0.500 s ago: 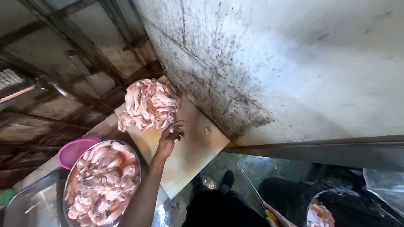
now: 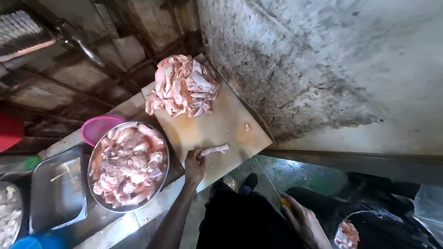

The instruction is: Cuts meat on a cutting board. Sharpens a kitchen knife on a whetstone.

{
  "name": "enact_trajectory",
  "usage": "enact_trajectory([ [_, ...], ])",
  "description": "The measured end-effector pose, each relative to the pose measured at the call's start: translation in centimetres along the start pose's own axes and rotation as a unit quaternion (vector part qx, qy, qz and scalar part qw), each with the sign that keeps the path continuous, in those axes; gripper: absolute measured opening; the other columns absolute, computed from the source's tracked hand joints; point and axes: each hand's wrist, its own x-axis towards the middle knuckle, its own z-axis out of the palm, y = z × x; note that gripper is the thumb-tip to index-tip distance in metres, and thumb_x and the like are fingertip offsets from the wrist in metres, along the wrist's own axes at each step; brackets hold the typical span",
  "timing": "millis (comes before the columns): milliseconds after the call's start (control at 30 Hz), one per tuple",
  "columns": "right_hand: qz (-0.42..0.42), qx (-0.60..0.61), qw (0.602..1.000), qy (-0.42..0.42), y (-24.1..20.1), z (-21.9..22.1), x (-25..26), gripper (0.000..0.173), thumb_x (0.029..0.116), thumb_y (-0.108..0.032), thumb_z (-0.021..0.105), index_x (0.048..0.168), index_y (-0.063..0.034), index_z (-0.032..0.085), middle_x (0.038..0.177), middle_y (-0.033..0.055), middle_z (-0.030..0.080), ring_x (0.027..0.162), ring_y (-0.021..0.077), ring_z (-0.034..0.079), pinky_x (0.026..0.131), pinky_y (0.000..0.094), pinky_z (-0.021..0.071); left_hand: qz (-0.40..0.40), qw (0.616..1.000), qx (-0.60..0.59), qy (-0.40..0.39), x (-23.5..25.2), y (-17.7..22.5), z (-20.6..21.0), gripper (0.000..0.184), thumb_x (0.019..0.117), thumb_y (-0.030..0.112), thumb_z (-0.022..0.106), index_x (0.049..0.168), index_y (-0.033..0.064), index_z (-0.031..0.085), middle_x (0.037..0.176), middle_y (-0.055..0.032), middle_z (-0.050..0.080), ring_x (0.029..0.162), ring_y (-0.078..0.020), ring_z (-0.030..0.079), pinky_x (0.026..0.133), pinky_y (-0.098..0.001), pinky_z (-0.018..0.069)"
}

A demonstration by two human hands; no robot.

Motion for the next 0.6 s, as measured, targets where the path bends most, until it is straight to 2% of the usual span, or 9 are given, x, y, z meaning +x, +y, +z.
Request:
enact_trajectory([
  [133,-0.05,0.004,0.998,-0.046,-3.4,1.4,4.0,0.043,0.1043,-0.028,0.051,0.146,-0.0181,0.058,0.092,0.0065,0.074,0.071,0.0207,0.071,0.067,0.0462,0.061,0.013,0.997,0.076,-0.03,1.4,0.9,0.7,0.034,0.095,0.025,0.073,0.126,0.0109,0.069,0.122,-0.0121,0.066,0.103,-0.0254,0.069,0.092,-0.047,0.0588],
  [233,-0.07,0.022,0.991,-0.11,-6.2,2.5,6.8,0.043,0.1067,-0.032,0.048,0.148,-0.0207,0.055,0.095,0.0064,0.074,0.075,0.02,0.071,0.072,0.0453,0.0613,0.019,0.993,0.098,-0.061,1.9,1.4,0.7,0.023,0.0977,0.024,0.07,0.115,0.01,0.071,0.112,-0.0117,0.068,0.1,-0.0273,0.069,0.089,-0.05,0.059],
  [300,-0.046,0.038,0.987,-0.146,-6.9,3.2,8.2,0.044,0.1079,-0.036,0.047,0.15,-0.0232,0.053,0.096,0.0048,0.074,0.075,0.0188,0.07,0.073,0.0434,0.0607,0.017,0.992,0.093,-0.085,1.9,1.3,0.3,0.021,0.0971,0.021,0.07,0.113,0.0077,0.07,0.109,-0.0125,0.068,0.099,-0.0279,0.069,0.089,-0.0495,0.0587],
  [433,-0.008,0.081,0.991,-0.107,-5.4,4.1,8.9,0.043,0.1089,-0.039,0.044,0.145,-0.0195,0.057,0.087,0.0005,0.071,0.062,0.0137,0.064,0.059,0.0371,0.0585,0.019,0.99,0.1,-0.102,1.6,0.8,-0.4,0.019,0.0958,0.016,0.069,0.112,0.0054,0.07,0.11,-0.0142,0.068,0.101,-0.0291,0.068,0.091,-0.0486,0.0578],
  [600,0.01,0.09,0.995,-0.043,-5.4,4.9,7.5,0.043,0.1077,-0.034,0.045,0.144,-0.0149,0.057,0.086,-0.0004,0.072,0.06,0.0123,0.065,0.057,0.0354,0.0592,0.109,0.981,0.149,-0.065,0.0,-0.6,0.5,0.017,0.095,0.009,0.066,0.111,0.01,0.072,0.114,-0.0113,0.065,0.097,-0.0258,0.07,0.083,-0.0447,0.0619],
])
